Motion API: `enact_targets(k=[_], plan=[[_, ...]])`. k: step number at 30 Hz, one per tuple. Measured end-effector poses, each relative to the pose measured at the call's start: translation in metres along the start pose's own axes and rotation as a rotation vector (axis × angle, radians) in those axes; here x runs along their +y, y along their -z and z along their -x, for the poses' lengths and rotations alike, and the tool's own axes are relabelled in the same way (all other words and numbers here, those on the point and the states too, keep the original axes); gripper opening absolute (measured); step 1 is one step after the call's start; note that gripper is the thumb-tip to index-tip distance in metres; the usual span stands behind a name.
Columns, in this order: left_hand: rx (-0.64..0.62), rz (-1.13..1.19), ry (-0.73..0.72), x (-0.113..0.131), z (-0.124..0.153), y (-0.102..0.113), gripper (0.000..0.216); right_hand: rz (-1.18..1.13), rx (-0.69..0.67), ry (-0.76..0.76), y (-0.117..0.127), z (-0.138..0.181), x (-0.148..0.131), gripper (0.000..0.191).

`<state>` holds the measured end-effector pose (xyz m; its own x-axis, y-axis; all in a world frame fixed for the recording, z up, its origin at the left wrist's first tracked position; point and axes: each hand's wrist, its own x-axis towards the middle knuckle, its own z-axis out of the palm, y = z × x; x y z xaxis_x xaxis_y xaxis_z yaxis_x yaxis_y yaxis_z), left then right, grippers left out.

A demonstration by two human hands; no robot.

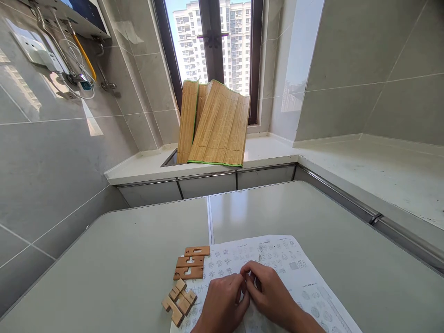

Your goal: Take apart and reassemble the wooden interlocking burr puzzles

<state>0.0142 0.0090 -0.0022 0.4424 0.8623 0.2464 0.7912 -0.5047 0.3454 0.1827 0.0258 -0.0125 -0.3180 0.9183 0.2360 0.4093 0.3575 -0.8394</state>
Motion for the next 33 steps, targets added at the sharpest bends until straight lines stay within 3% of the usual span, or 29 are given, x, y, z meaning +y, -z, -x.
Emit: enact_targets(k=[33], plan=[[0.017, -0.003, 0.004, -0.0004, 0.0009, -0.0027, 0.018, 0.016, -0.016, 0.002, 0.0003, 0.0006, -0.0028, 0.017]])
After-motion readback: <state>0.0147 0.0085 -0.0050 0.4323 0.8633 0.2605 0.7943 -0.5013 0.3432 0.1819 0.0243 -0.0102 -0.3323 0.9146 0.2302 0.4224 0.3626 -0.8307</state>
